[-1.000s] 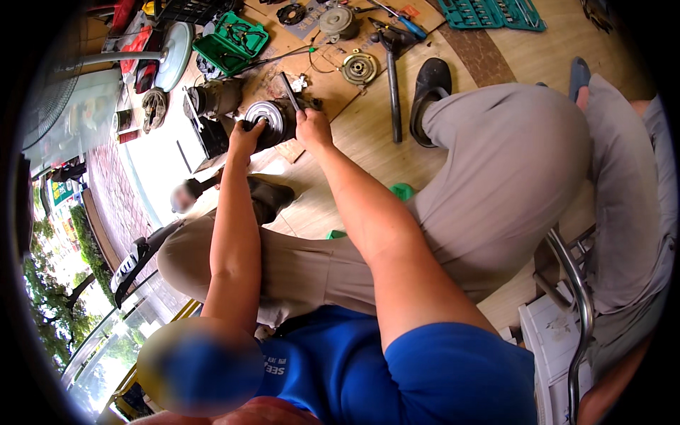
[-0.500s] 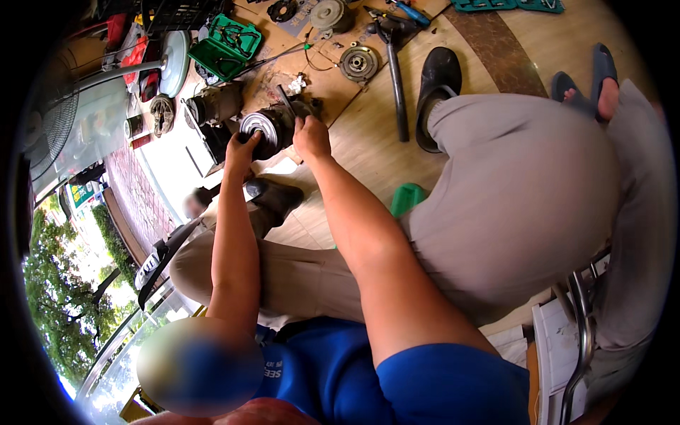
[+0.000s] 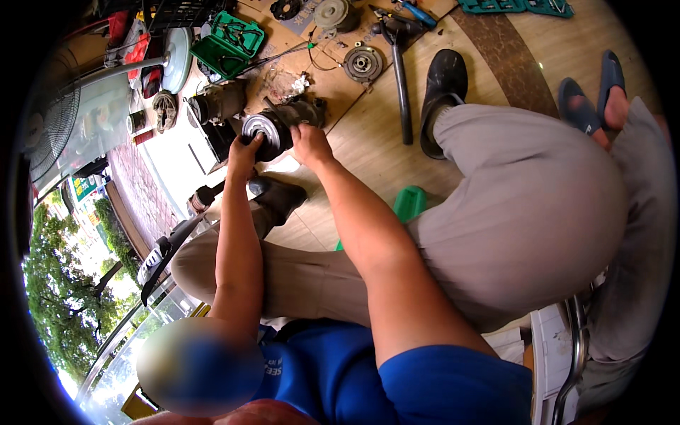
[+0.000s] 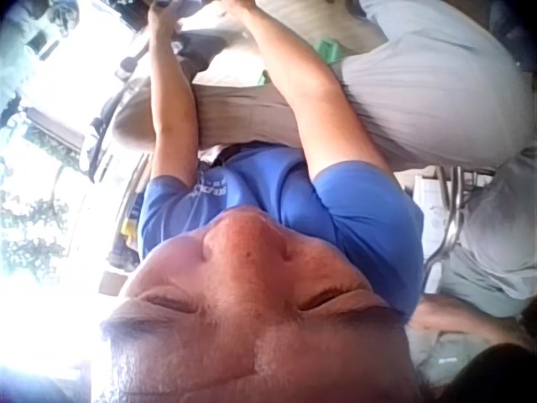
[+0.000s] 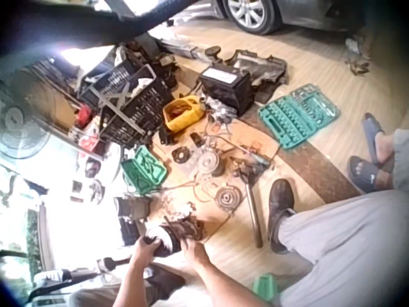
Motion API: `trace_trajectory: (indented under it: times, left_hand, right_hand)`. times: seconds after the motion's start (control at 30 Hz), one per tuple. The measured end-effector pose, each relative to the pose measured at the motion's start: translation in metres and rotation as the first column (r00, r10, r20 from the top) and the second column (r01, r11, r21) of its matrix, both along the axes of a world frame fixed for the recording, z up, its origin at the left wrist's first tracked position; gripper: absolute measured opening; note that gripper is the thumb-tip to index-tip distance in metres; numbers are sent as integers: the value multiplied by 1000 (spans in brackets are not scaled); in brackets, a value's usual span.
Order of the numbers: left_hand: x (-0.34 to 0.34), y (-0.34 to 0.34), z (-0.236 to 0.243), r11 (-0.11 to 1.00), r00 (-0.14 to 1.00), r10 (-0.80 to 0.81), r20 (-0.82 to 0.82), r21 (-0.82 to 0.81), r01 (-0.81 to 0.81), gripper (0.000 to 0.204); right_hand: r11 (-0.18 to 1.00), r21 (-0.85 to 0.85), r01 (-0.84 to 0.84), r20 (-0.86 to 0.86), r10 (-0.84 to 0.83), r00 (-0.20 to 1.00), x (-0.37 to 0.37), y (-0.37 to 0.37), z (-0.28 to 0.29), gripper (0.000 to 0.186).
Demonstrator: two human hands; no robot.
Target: The person disassembles and repairs a mechanical motor assembly by hand and using a screwdriver and a hammer while sitting on the floor.
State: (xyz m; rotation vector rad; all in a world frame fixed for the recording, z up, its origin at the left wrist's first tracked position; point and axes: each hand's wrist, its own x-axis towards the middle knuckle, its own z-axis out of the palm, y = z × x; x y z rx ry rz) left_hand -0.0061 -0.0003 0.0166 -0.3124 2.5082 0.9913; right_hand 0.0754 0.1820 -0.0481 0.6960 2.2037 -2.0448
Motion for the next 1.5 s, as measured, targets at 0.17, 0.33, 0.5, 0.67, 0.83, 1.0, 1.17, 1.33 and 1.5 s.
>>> trace_trajectory:
  times: [0.17,0.33,0.5,0.67,0.83,1.0,1.17,1.33,1.5]
  left_hand:
    - [3,-4,-5,1000,1000,23,5,10,-23,54]
    - [5,-7,-9,996,999,31,30,-84,-28,59]
    - [11,13,14,944,947,244,208,172,-281,56]
    - [12,25,17,992,992,125,34,29,-126,68]
    - [3,10,10,997,998,-35,-51,-64,32,67]
    - [6,-9,-1,924,986,140,94,345,-165,48]
    - [16,-5,4,892,986,149,79,420,-169,50]
    - [29,-3,25,889,988,152,-38,442,-120,46]
    - [43,18,78,992,908,-113,-403,-93,82,44]
  right_hand:
    - [989,2,150,114,-149,982,-1,-2,-2,38]
    - [994,-65,83,11,-82,997,3,-4,-3,40]
    - [991,-124,-38,-65,30,997,-6,-3,2,41]
    - [937,-227,266,190,-225,956,0,2,-24,44]
    - [958,-283,45,285,39,958,11,-4,-11,43]
    - [999,40,-15,-248,25,968,-1,-16,-1,42]
    - [942,-335,-19,23,29,999,4,-18,-20,35]
    - [775,-623,106,142,-21,990,3,-18,2,37]
    - [573,-786,231,268,-20,963,0,-7,47,40]
